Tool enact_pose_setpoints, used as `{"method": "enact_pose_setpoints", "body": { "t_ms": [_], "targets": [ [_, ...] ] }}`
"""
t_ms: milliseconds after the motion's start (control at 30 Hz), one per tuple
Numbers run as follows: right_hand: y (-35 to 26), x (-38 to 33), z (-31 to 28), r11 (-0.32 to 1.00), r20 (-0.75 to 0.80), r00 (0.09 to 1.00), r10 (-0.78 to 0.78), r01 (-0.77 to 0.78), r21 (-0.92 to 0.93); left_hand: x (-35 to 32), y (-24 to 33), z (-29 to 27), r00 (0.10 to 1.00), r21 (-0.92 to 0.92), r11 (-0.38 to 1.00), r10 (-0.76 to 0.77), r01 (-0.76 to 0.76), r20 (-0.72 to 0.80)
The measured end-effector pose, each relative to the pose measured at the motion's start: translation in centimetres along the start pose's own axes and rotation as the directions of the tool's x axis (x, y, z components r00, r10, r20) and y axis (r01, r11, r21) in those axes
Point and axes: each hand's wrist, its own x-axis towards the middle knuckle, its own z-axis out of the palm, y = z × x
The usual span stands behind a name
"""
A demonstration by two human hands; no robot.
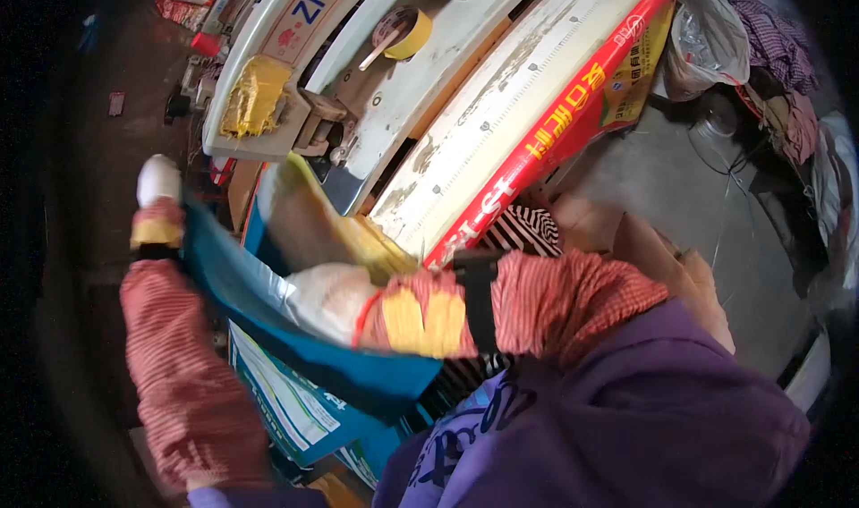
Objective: Using an industrial sewing machine to seal or reinforce large plastic agricultural bags.
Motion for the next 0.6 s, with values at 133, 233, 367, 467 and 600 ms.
{"method": "enact_pose_setpoints", "body": {
  "t_ms": [133,233,367,467,600],
  "targets": [
    [0.9,-5.6,-2.6,1.000,0.007,1.000,0.006,-0.006,0.003,-7.0,16.0,4.5,0.924,-0.620,0.743,-0.376,0.252,-0.074],
    [6.3,-11.9,-6.5,0.962,-0.033,0.978,0.205,-0.195,0.189,-8.4,20.8,2.5,0.976,-0.180,0.963,0.178,-0.199,-0.125],
    [12.6,-15.5,-4.4,0.827,-0.091,0.828,0.553,-0.533,0.178,-8.8,21.5,2.9,0.916,-0.351,0.872,0.225,-0.342,-0.331],
    [12.1,-14.8,-3.9,0.682,-0.177,0.846,0.503,-0.263,0.683,-8.9,20.5,5.0,0.856,-0.482,0.755,0.201,-0.445,-0.477],
    [9.5,-14.7,-5.7,0.672,-0.161,0.798,0.580,-0.358,0.648,-8.4,20.9,7.2,0.910,-0.700,0.602,0.119,-0.384,-0.397]
  ]
}}
